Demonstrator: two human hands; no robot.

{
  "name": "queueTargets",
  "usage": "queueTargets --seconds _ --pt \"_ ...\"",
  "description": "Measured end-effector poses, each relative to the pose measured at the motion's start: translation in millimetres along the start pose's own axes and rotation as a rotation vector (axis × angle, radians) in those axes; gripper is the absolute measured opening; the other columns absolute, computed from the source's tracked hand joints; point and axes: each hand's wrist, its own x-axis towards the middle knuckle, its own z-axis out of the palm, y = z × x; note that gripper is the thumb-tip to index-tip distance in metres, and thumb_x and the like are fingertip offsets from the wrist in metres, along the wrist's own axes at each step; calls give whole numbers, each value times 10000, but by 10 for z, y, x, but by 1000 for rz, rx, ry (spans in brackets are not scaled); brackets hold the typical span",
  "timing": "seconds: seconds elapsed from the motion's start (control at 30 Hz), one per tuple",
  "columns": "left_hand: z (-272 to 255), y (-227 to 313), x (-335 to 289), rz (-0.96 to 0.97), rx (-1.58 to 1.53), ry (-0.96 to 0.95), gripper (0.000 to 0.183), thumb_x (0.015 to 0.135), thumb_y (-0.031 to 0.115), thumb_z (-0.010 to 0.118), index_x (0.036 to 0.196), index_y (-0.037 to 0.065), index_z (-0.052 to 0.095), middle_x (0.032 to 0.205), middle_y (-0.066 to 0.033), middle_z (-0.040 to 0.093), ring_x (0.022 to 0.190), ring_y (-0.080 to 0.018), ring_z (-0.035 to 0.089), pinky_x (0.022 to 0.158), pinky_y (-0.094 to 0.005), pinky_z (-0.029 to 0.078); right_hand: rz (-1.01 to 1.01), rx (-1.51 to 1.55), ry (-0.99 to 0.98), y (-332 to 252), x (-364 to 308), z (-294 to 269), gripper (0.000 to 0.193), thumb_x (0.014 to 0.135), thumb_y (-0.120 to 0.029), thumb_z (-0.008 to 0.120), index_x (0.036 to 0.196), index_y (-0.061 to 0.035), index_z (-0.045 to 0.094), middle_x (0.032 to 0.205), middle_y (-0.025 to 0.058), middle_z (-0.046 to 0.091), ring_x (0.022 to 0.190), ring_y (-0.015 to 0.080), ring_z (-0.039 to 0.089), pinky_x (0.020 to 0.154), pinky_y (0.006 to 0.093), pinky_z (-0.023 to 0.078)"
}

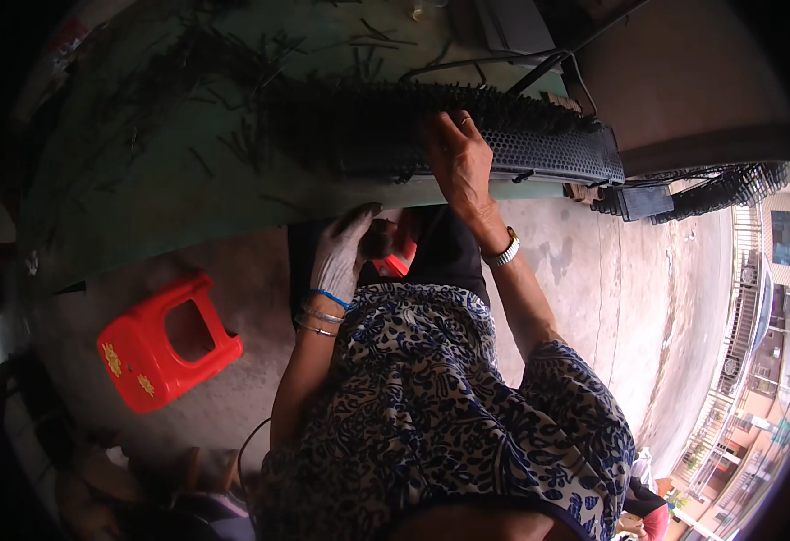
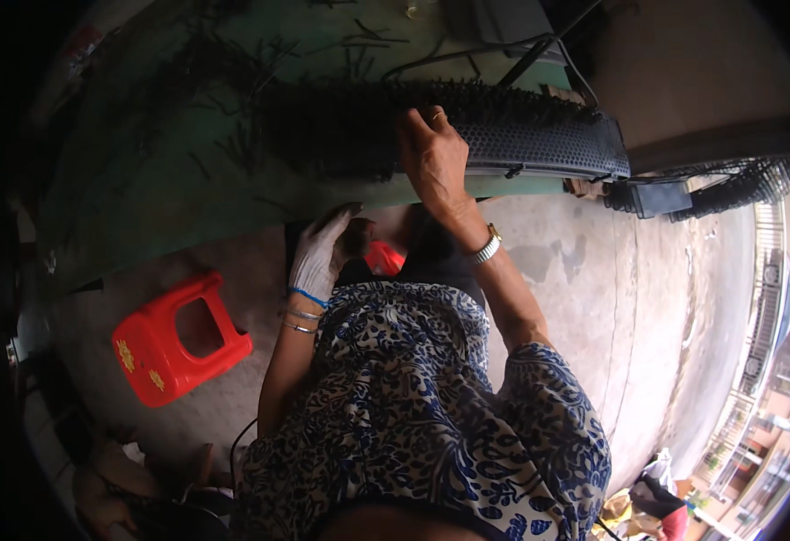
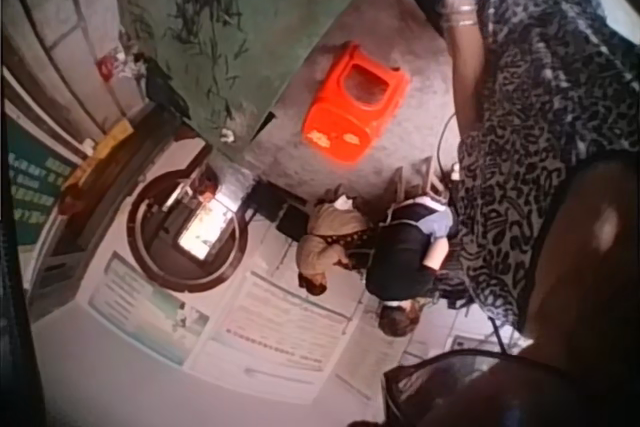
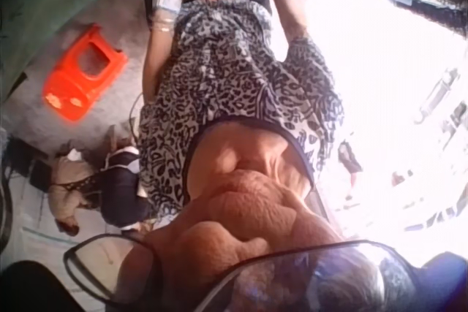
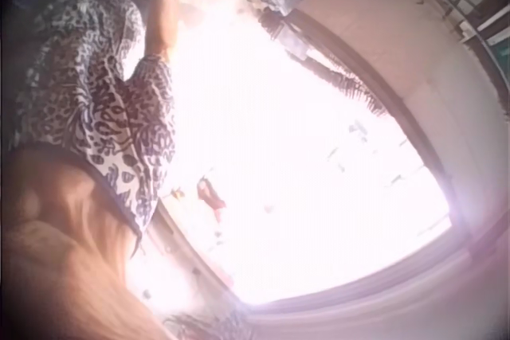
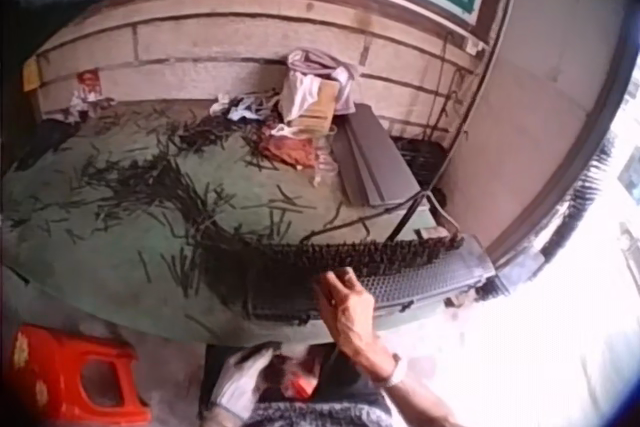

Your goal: Inserting small metal rods or pins into a larger black assembly rack on a workbench.

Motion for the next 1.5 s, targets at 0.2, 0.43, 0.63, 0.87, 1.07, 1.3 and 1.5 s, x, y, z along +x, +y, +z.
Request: queueTargets --seconds 0.2,0.43,0.63,0.87,1.07,1.3,1.5 --pt "-498 -66 200 35 -160 93 287 974 232 565 1142 6 624 1061 -128 681 924 -202 670 769 -353 570 46 -250 -169 -208 145 -108 279 832 -241 711 1085 -143 650 899 113 585 703 291 615 618 385 508" --pt "-749 330 436 -65 -599 -17 259 960 208 577 1142 29 623 1040 -158 688 897 -260 684 776 -399 586 -232 35 -386 -390 985 424 246 859 -282 662 959 -57 657 848 151 613 745 337 632 635 398 511" --pt "-529 700 328 182 -48 218 253 943 207 604 1085 2 649 918 -113 701 758 -197 674 648 -320 561 -563 -421 -1040 -561 1399 1217 268 778 -234 637 975 -58 689 971 193 652 863 348 662 667 452 530" --pt "-610 640 574 549 1224 216 303 847 326 635 1020 78 662 792 -124 696 727 -284 683 637 -401 523 -872 -1164 -986 -521 594 2018 631 858 -266 542 1376 72 420 1206 337 552 1027 437 594 635 531 522" --pt "-534 758 756 514 1740 332 233 839 309 625 1015 158 621 740 -96 655 679 -292 661 528 -448 500 -919 -925 -1021 -454 703 2059 1024 655 -341 816 1440 70 305 1114 367 556 958 403 618 664 504 533" --pt "-1031 1247 1147 668 1967 549 101 836 217 579 914 156 596 753 -79 628 703 -259 662 509 -418 514 -915 -424 -1247 -452 1406 2321 1039 567 -481 853 1298 116 418 993 300 622 927 386 633 658 434 562" --pt "-1493 2286 887 582 1516 425 239 841 351 629 1015 198 688 900 -115 646 862 -319 634 715 -438 503 -545 -71 -1131 -732 2211 2861 696 775 -642 637 1002 15 613 873 231 665 864 410 646 715 484 513"
